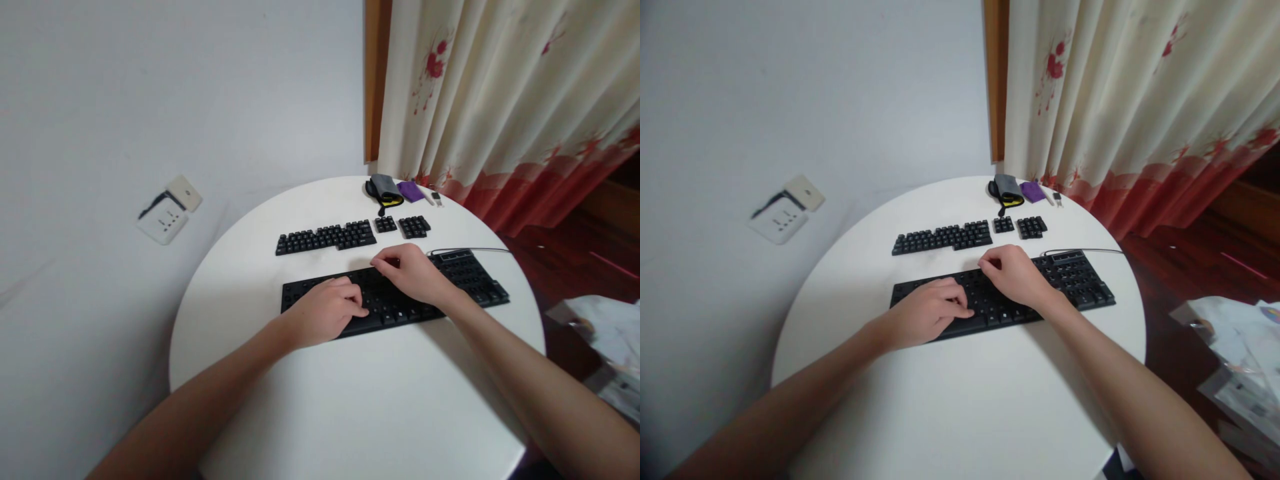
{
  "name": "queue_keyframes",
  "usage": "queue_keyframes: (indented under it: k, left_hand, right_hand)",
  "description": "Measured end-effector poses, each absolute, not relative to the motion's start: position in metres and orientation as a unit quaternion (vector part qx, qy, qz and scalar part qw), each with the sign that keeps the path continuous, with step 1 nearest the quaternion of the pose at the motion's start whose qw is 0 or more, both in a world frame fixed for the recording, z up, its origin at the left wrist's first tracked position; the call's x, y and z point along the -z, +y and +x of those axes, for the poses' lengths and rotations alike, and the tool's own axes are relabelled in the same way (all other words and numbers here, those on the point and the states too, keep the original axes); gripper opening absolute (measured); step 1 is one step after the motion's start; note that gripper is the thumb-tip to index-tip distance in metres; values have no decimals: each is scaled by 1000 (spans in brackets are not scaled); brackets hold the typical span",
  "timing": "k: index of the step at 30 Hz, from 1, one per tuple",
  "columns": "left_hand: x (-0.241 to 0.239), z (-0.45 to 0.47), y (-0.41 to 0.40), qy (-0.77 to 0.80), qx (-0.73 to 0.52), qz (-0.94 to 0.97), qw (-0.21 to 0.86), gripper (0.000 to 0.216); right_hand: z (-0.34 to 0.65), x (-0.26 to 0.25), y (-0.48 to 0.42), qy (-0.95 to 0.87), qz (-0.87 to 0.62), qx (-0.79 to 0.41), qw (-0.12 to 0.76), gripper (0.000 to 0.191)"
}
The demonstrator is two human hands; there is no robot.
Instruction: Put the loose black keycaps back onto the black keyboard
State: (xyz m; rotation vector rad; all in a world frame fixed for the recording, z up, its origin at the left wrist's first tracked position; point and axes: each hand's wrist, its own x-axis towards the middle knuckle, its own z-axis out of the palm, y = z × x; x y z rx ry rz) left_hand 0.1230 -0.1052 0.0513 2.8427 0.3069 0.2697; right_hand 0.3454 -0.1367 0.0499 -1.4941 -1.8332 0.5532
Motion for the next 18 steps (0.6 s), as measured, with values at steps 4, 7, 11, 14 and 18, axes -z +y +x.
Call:
queue_keyframes:
  k: [4,7,11,14,18]
  left_hand:
    - [-51,122,-104,131,-134,975,121,34]
    - [-50,122,-103,142,-136,973,117,35]
    - [-47,123,-104,139,-91,977,130,35]
    - [-45,123,-106,147,-84,977,133,34]
    - [-43,124,-105,159,-109,973,131,33]
  right_hand:
    - [346,-49,-136,-705,-580,-210,351,24]
    - [346,-48,-136,-703,-582,-208,352,24]
    - [346,-46,-134,-703,-581,-207,354,24]
    - [346,-45,-134,-702,-581,-208,354,25]
    - [347,-45,-133,-697,-584,-208,359,25]
